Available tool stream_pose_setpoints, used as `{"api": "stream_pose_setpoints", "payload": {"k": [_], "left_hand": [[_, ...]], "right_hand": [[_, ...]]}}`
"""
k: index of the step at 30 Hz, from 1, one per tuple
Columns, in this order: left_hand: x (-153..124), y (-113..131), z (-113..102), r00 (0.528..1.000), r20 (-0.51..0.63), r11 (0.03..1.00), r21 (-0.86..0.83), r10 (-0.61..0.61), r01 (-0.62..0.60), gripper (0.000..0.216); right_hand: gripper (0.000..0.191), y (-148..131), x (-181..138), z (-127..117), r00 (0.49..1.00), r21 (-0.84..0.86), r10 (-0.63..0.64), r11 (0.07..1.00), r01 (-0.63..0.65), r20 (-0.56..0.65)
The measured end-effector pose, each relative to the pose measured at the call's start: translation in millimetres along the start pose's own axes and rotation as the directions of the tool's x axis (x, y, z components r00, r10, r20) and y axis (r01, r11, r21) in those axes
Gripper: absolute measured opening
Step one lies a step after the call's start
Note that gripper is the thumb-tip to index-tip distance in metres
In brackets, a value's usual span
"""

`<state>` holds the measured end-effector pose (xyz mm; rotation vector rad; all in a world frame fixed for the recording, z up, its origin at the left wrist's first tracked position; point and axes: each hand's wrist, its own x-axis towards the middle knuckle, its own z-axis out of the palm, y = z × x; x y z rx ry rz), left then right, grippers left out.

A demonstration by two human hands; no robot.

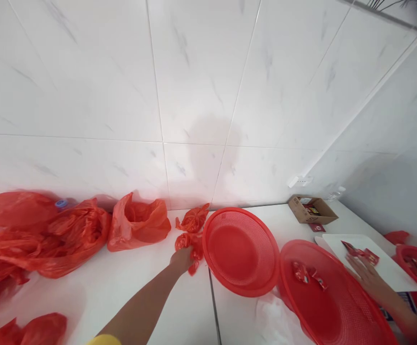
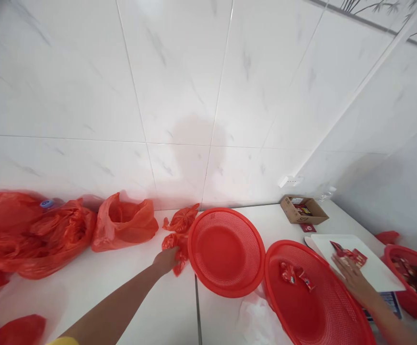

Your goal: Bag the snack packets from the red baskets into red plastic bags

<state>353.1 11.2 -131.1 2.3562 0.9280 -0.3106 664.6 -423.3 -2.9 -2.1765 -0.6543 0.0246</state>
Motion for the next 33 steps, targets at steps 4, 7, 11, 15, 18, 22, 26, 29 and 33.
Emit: {"api": "stream_pose_setpoints", "payload": {"k": [4,7,11,15,18,22,26,29,33], "left_hand": [[-34,-24,2,0.998,-0.065,0.998,-0.056,-0.016,0.012,0.037],[-72,-40,0,0.993,-0.119,0.994,-0.105,0.028,-0.04,0.039],[-122,-49,0,0.98,-0.182,0.983,-0.146,0.084,-0.111,0.036],[-158,-52,2,0.956,-0.265,0.936,-0.288,0.126,-0.203,0.029],[-174,-59,3,0.943,-0.321,0.894,-0.393,0.089,-0.217,0.029],[-186,-78,-6,0.928,-0.365,0.89,-0.442,-0.068,-0.109,0.032],[-194,-99,-19,0.899,-0.39,0.814,-0.577,-0.2,-0.069,0.027],[-197,-111,-30,0.9,-0.375,0.77,-0.633,-0.221,-0.075,0.028],[-206,-107,-42,0.936,-0.336,0.877,-0.475,-0.103,-0.073,0.029]], "right_hand": [[0.022,-30,-21,35,0.948,0.08,0.22,0.966,-0.244,0.232],[0.033,-95,-102,149,0.902,0.11,0.237,0.95,-0.293,0.361],[0.053,-172,-190,295,0.817,0.221,0.327,0.855,-0.47,0.474],[0.04,-208,-199,348,0.806,0.409,0.199,0.779,-0.475,0.557],[0.016,-211,-186,340,0.821,0.453,0.128,0.782,-0.429,0.557],[0.021,-203,-173,315,0.893,0.543,0.295,0.714,-0.442,0.339],[0.022,-202,-170,295,0.897,0.587,0.346,0.679,-0.441,0.275],[0.021,-205,-172,289,0.885,0.606,0.371,0.646,-0.464,0.282],[0.022,-211,-178,291,0.843,0.666,0.414,0.525,-0.53,0.345]]}}
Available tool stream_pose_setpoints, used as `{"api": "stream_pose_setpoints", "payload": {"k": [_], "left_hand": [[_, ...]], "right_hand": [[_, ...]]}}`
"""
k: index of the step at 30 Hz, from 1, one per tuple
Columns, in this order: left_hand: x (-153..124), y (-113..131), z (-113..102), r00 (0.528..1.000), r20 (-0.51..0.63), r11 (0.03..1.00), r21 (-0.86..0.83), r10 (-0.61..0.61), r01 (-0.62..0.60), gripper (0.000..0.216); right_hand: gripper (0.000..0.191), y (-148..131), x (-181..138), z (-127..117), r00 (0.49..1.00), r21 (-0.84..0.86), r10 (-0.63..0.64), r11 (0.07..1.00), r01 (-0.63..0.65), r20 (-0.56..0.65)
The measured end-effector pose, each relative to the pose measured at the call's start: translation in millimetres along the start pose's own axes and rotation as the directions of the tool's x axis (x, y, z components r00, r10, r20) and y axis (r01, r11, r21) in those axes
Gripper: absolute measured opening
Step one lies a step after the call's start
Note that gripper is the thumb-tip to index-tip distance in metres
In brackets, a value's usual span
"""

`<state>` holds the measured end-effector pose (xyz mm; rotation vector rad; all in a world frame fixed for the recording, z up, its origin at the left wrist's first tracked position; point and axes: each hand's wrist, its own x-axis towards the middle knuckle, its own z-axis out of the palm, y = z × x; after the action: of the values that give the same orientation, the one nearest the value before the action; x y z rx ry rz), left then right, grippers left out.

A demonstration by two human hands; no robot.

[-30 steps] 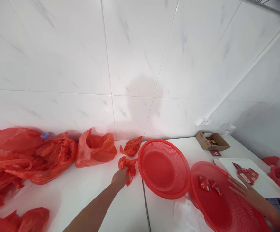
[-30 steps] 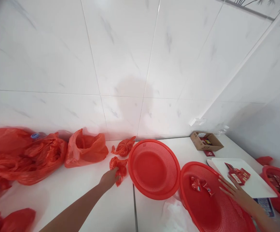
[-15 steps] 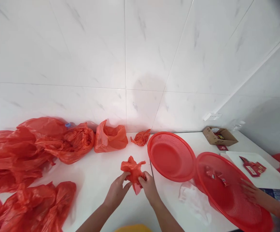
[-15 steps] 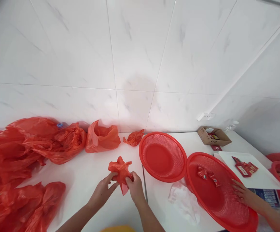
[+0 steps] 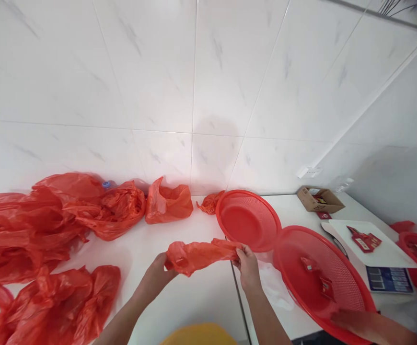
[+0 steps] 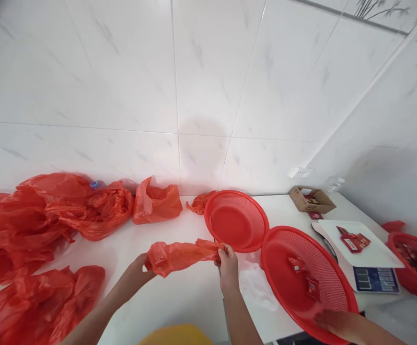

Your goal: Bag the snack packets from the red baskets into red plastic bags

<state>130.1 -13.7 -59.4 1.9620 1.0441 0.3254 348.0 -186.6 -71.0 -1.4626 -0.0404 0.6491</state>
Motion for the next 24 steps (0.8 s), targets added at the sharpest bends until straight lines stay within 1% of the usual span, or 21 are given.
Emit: {"api": "stream_pose_setpoints", "payload": {"k": [1,2,4,6,8,9,10,12,13,15,16,17,18,19,20,21,22,24], "left_hand": [[-3,5,0,0.996,-0.043,0.996,0.052,0.078,-0.076,0.031],[-6,10,1,0.981,-0.099,0.983,0.091,0.169,-0.16,0.034],[-14,20,6,0.922,-0.224,0.946,0.14,0.316,-0.291,0.038],[-22,26,14,0.856,-0.321,0.913,0.199,0.405,-0.357,0.044],[-28,26,20,0.789,-0.388,0.877,0.275,0.477,-0.395,0.055],[-30,25,21,0.768,-0.394,0.86,0.3,0.505,-0.412,0.058],[-32,23,23,0.765,-0.382,0.853,0.304,0.518,-0.425,0.059],[-35,18,23,0.785,-0.36,0.861,0.285,0.504,-0.422,0.057],[-35,15,23,0.793,-0.367,0.87,0.287,0.486,-0.4,0.059],[-37,12,23,0.793,-0.374,0.868,0.333,0.481,-0.369,0.069],[-37,11,25,0.799,-0.342,0.854,0.363,0.495,-0.373,0.075],[-36,12,27,0.817,-0.279,0.839,0.379,0.505,-0.39,0.08],[-35,13,30,0.846,-0.187,0.834,0.368,0.499,-0.411,0.084],[-34,15,34,0.877,-0.086,0.846,0.325,0.472,-0.423,0.087],[-32,17,38,0.913,0.002,0.885,0.242,0.409,-0.397,0.085],[-29,20,41,0.946,0.065,0.936,0.14,0.317,-0.324,0.077],[-26,23,44,0.971,0.108,0.975,0.039,0.214,-0.22,0.062],[-19,27,48,0.988,0.153,0.993,-0.113,0.032,-0.015,0.028]], "right_hand": [[0.022,0,-2,3,1.0,0.022,0.021,1.0,-0.022,0.021],[0.022,0,-4,6,0.998,0.04,0.038,0.998,-0.04,0.046],[0.021,-1,-7,12,0.995,0.076,0.054,0.995,-0.06,0.084],[0.02,-4,-9,19,0.995,0.114,0.045,0.992,-0.055,0.095],[0.018,-8,-10,23,0.996,0.131,0.028,0.991,-0.038,0.079],[0.018,-10,-11,24,0.997,0.132,0.019,0.991,-0.028,0.07],[0.018,-12,-11,25,0.998,0.131,0.011,0.991,-0.019,0.061],[0.018,-14,-12,25,0.999,0.132,-0.004,0.991,-0.002,0.045],[0.019,-15,-13,26,0.999,0.133,-0.009,0.991,0.003,0.043],[0.019,-14,-14,27,0.999,0.128,-0.012,0.992,0.005,0.053],[0.019,-12,-14,29,0.998,0.122,-0.008,0.993,0.0,0.065],[0.019,-11,-14,31,0.997,0.116,0.001,0.993,-0.01,0.076],[0.02,-9,-14,33,0.996,0.111,0.015,0.994,-0.024,0.083],[0.021,-9,-15,35,0.996,0.107,0.032,0.993,-0.041,0.088],[0.022,-9,-16,37,0.995,0.106,0.051,0.993,-0.06,0.091],[0.024,-9,-17,38,0.992,0.108,0.07,0.991,-0.081,0.101],[0.028,-11,-20,40,0.989,0.115,0.084,0.989,-0.097,0.119],[0.04,-14,-29,42,0.987,0.125,0.06,0.989,-0.078,0.148]]}}
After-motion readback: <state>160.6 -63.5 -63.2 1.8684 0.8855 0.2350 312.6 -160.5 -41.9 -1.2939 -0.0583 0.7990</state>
